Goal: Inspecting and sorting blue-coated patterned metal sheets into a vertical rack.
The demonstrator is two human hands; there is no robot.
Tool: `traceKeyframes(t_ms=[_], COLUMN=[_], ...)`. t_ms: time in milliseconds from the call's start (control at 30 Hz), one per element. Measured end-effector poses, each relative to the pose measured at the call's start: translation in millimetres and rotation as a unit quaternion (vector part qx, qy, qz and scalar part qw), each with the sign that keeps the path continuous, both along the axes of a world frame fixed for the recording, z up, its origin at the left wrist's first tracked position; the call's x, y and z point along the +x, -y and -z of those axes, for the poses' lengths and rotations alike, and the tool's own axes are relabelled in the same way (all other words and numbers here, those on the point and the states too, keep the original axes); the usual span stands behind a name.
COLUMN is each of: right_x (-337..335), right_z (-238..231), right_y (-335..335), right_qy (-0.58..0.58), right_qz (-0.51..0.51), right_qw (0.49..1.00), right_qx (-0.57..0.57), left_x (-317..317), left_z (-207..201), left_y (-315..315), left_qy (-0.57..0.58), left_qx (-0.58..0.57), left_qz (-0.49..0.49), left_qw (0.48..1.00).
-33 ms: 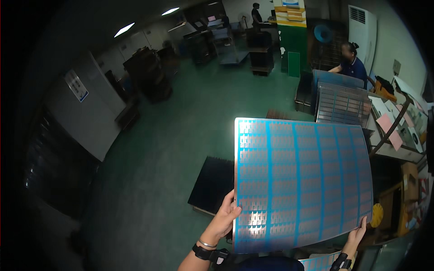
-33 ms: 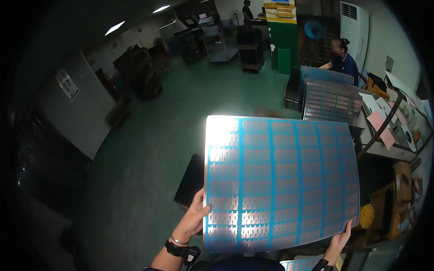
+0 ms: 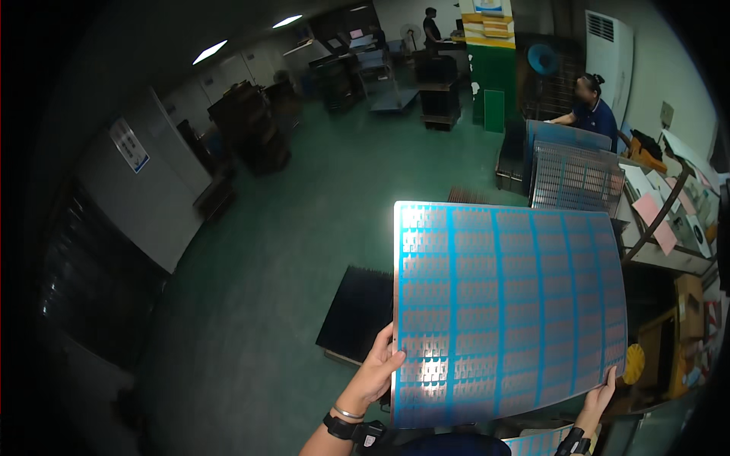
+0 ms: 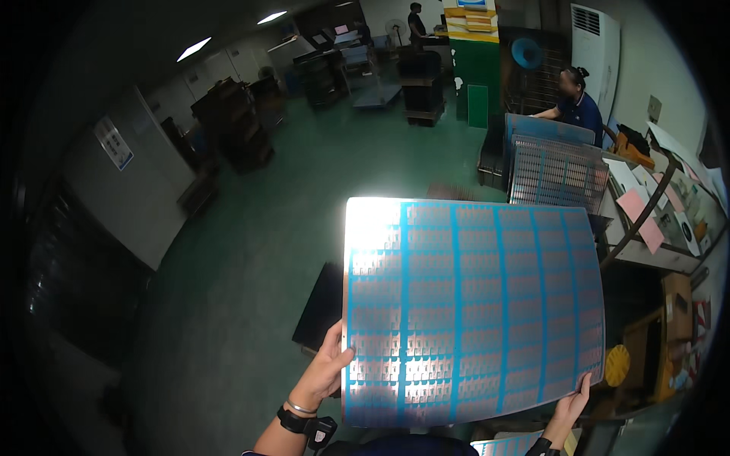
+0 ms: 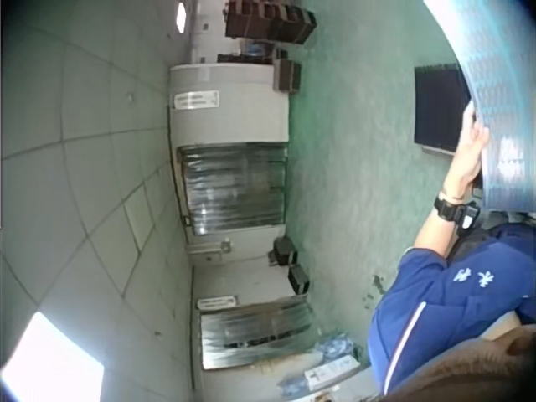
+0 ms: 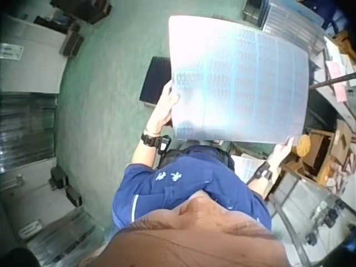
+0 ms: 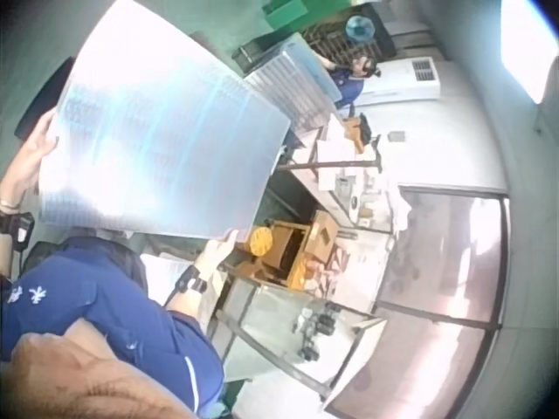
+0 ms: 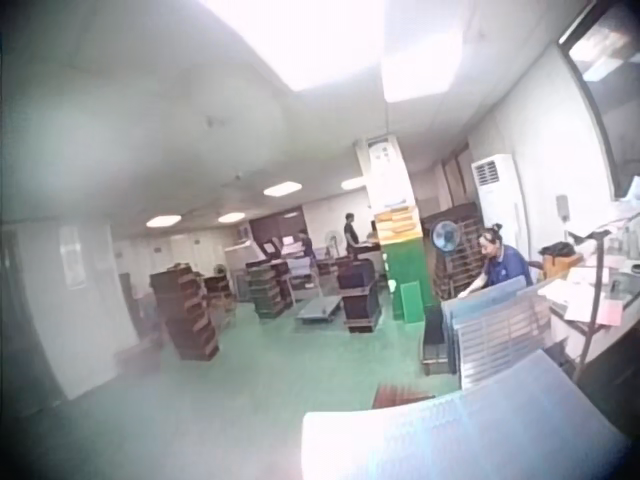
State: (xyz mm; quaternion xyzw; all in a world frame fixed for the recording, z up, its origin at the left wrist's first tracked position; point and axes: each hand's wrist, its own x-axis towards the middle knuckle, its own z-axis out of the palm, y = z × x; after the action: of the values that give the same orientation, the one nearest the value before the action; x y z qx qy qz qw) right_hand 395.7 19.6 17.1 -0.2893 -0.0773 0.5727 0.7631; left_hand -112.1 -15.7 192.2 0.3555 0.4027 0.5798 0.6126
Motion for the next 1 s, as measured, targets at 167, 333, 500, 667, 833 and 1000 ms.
traceKeyframes(t_ms=[167, 333, 500, 667, 833, 1000], right_x=[-17.8, -18.6, -14.6, -16.5, -23.6, -9.9], right_z=[-19.5, -17.1, -12.7, -12.6, -21.1, -1.0], right_y=[5.0, 9.0, 9.8, 7.7, 6.7, 11.7], right_qy=[-0.009, -0.023, -0.026, -0.021, -0.021, -0.015], right_qz=[-0.002, 0.002, -0.021, -0.022, -0.034, -0.028], right_qw=[1.000, 0.999, 0.998, 0.999, 0.997, 0.997], right_qx=[0.015, 0.039, 0.051, 0.045, 0.059, 0.065], left_x=[-1.1, -6.8, -8.4, -9.0, -8.9, -13.7], left_z=[8.0, 19.2, 25.0, 19.9, 16.2, 25.7], left_y=[5.5, 9.3, 11.2, 11.9, 12.3, 11.0], left_qy=[0.059, 0.077, 0.086, 0.087, 0.087, 0.069], left_qx=[-0.020, -0.012, -0.004, -0.003, -0.003, -0.003], left_qz=[-0.023, -0.037, -0.055, -0.056, -0.057, -0.077], left_qw=[0.998, 0.996, 0.995, 0.995, 0.995, 0.995])
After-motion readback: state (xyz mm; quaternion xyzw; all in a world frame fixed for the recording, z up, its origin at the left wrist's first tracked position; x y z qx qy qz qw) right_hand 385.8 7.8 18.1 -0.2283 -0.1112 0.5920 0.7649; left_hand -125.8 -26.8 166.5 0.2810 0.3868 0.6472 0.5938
